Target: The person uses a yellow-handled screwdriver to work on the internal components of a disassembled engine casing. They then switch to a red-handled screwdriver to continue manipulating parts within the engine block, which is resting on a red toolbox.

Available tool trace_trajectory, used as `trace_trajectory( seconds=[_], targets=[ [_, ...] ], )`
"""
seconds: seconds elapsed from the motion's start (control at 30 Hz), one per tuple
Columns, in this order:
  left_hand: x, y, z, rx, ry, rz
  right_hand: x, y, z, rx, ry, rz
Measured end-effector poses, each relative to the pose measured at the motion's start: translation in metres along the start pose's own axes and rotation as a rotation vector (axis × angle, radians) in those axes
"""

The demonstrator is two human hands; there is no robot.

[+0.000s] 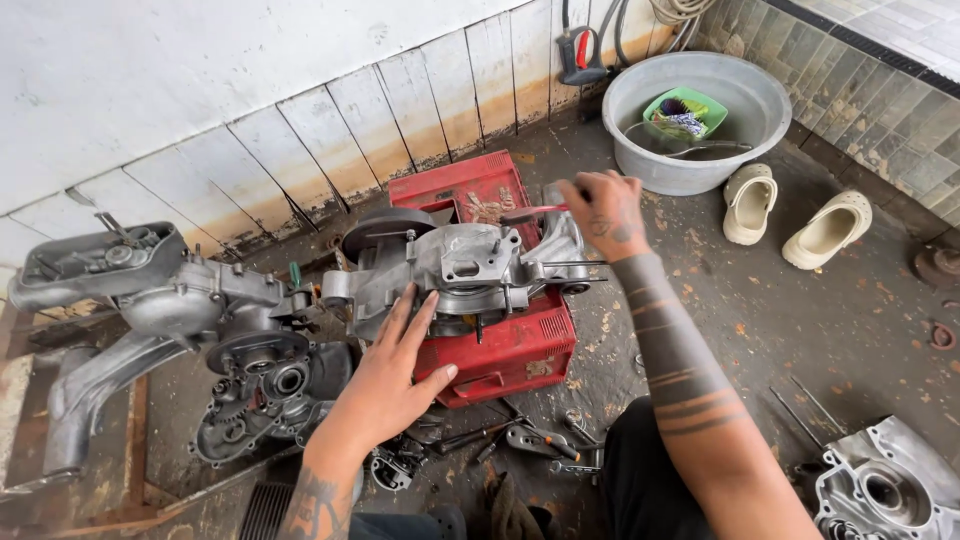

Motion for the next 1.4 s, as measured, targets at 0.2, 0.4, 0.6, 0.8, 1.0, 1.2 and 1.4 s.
trace_trajectory(
  seconds=[0.2,0.4,0.6,0.8,1.0,1.2,1.4],
  targets=[
    [0.0,-0.002,-0.001,0.018,0.005,-0.007,-0.019,-0.007,-0.003,0.025,0.045,-0.092],
    [0.003,-0.003,-0.003,-0.025,-0.038,-0.02,-0.032,0.0,0.006,-0.115,-0.099,0.124],
    [-0.018,0.019,0.006,-0.156,-0.182,0.006,-0.072,-0.005,0.025,-0.009,-0.035,0.087],
    [-0.011,0.012,0.013,-0.111,-0.136,0.041,-0.093,0.036,0.059,-0.012,-0.204,0.227],
    [-0.003,0.013,0.013,-0.066,-0.089,0.038,-0.1,0.057,0.097,0.074,-0.045,0.375],
    [0.009,0.027,0.007,-0.091,-0.022,-0.022,-0.109,0.136,0.122,0.381,-0.123,0.662],
    [0.014,0.022,0.006,-0.071,0.003,-0.013,-0.132,0.18,0.144,0.702,-0.197,0.298]
  ],
)
Point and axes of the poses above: each hand's wrist, its own z-axis away from the middle knuckle, its own x-axis out of the palm, y = z × x, the point moved 1 cm from there along -z, towards the middle knuckle, and after that the axes turned 6 degrees about -z, right-handed, at the moved point
